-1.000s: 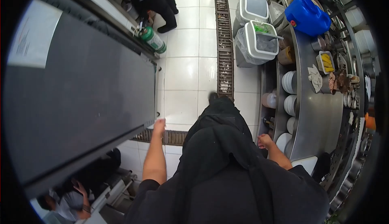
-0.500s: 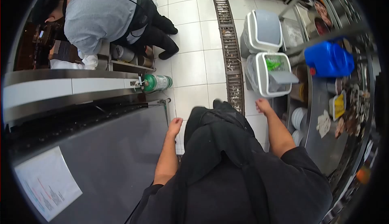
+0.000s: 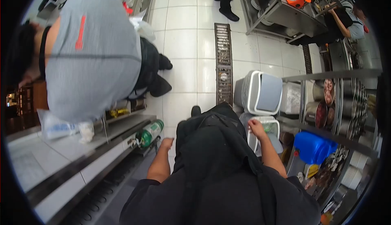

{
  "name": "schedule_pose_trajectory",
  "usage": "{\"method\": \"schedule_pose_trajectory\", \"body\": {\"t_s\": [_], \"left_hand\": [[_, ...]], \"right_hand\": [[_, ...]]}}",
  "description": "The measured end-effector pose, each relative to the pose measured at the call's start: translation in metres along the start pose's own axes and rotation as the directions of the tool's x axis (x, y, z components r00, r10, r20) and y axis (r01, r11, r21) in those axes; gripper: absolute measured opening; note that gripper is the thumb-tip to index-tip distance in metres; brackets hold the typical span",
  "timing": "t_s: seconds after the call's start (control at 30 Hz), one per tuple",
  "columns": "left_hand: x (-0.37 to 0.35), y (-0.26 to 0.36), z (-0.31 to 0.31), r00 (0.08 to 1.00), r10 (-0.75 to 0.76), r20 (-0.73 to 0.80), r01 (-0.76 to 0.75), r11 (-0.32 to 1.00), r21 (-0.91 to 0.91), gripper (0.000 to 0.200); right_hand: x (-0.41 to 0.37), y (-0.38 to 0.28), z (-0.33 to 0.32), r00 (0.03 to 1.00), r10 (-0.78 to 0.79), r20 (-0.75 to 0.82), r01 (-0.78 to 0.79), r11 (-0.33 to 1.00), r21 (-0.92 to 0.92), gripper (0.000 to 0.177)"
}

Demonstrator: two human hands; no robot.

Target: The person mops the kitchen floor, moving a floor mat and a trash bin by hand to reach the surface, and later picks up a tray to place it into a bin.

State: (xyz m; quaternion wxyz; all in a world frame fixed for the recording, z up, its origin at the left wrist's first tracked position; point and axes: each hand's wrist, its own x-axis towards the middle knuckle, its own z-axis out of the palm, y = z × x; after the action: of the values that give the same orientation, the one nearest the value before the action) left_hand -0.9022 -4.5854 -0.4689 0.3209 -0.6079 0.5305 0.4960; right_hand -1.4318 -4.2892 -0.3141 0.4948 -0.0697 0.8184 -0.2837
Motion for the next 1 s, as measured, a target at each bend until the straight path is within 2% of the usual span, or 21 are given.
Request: {"method": "schedule_pose_trajectory", "body": {"t_s": [0.03,0.07,0.13,0.2,0.23,0.27,0.3,0.37,0.43,0.5,0.53,0.57,0.63,0.67,0.7,0.8,0.87,0.9,0.93,0.97,1.0], "left_hand": [[0.035,0.035,-0.024,0.976,0.213,-0.044,-0.218,0.961,-0.171,0.031],[0.035,0.103,-0.055,0.995,0.102,-0.018,-0.101,0.912,-0.397,0.031],[0.001,0.244,-0.102,0.973,0.137,-0.187,-0.223,0.779,-0.586,0.031],[-0.006,0.348,-0.144,0.944,0.242,-0.223,-0.328,0.743,-0.583,0.033],[0.005,0.385,-0.158,0.92,0.298,-0.254,-0.389,0.759,-0.522,0.034],[0.011,0.416,-0.171,0.895,0.346,-0.281,-0.443,0.769,-0.462,0.035],[0.018,0.446,-0.184,0.863,0.396,-0.312,-0.498,0.769,-0.401,0.037],[0.029,0.481,-0.199,0.826,0.422,-0.374,-0.539,0.785,-0.306,0.035],[0.005,0.511,-0.208,0.873,0.355,-0.335,-0.461,0.825,-0.327,0.032],[0.027,0.503,-0.21,0.862,0.381,-0.335,-0.469,0.85,-0.24,0.031],[0.049,0.487,-0.207,0.848,0.355,-0.394,-0.453,0.87,-0.192,0.038],[0.034,0.496,-0.213,0.876,0.282,-0.391,-0.39,0.891,-0.233,0.039],[0.05,0.491,-0.223,0.958,0.031,-0.283,-0.117,0.949,-0.292,0.036],[0.036,0.516,-0.238,0.966,-0.024,-0.257,-0.091,0.9,-0.427,0.035],[0.017,0.54,-0.255,0.973,-0.075,-0.22,-0.061,0.832,-0.551,0.035],[0.034,0.594,-0.32,0.961,-0.083,-0.263,-0.142,0.67,-0.729,0.03],[0.071,0.638,-0.393,0.927,0.01,-0.376,-0.28,0.686,-0.672,0.031],[0.086,0.658,-0.424,0.907,0.045,-0.42,-0.333,0.688,-0.645,0.031],[0.103,0.673,-0.457,0.852,0.075,-0.518,-0.414,0.702,-0.58,0.033],[0.132,0.708,-0.504,0.772,0.126,-0.623,-0.513,0.702,-0.493,0.035],[0.123,0.756,-0.559,0.642,0.226,-0.732,-0.581,0.767,-0.273,0.041]], "right_hand": [[0.002,-0.006,-0.007,0.994,0.105,0.012,-0.106,0.991,0.086,0.027],[0.008,-0.018,-0.014,0.991,0.137,-0.008,-0.135,0.981,0.142,0.026],[0.033,-0.038,-0.03,0.977,0.212,-0.036,-0.197,0.948,0.252,0.026],[0.087,-0.071,-0.051,0.985,0.171,-0.035,-0.157,0.953,0.258,0.026],[0.117,-0.089,-0.065,0.988,0.149,-0.029,-0.137,0.957,0.254,0.026],[0.165,-0.096,-0.078,0.999,0.036,0.012,-0.038,0.965,0.258,0.027],[0.199,-0.125,-0.095,1.0,0.01,0.018,-0.013,0.983,0.184,0.028],[0.281,-0.202,-0.117,0.998,-0.064,0.024,0.063,0.996,0.059,0.029],[0.362,-0.274,-0.142,0.981,-0.16,0.112,0.161,0.987,-0.002,0.029],[0.412,-0.376,-0.156,0.968,-0.232,0.094,0.235,0.972,-0.029,0.027],[0.438,-0.42,-0.162,0.959,-0.259,0.112,0.269,0.96,-0.08,0.026],[0.467,-0.465,-0.166,0.947,-0.294,0.13,0.31,0.942,-0.128,0.026],[0.521,-0.537,-0.172,0.925,-0.355,0.137,0.377,0.905,-0.198,0.026],[0.547,-0.569,-0.175,0.922,-0.359,0.147,0.385,0.892,-0.236,0.027],[0.561,-0.599,-0.178,0.931,-0.339,0.134,0.361,0.911,-0.198,0.027],[0.589,-0.681,-0.185,0.961,-0.258,0.104,0.265,0.962,-0.067,0.029],[0.635,-0.676,-0.19,0.969,-0.234,0.074,0.239,0.969,-0.065,0.03],[0.61,-0.693,-0.185,0.987,-0.16,-0.028,0.161,0.986,0.032,0.028],[0.615,-0.678,-0.187,0.987,-0.159,-0.031,0.159,0.987,0.001,0.027],[0.644,-0.633,-0.197,0.99,-0.129,0.063,0.132,0.99,-0.045,0.028],[0.619,-0.641,-0.191,0.999,-0.021,0.032,0.024,0.996,-0.084,0.029]]}}
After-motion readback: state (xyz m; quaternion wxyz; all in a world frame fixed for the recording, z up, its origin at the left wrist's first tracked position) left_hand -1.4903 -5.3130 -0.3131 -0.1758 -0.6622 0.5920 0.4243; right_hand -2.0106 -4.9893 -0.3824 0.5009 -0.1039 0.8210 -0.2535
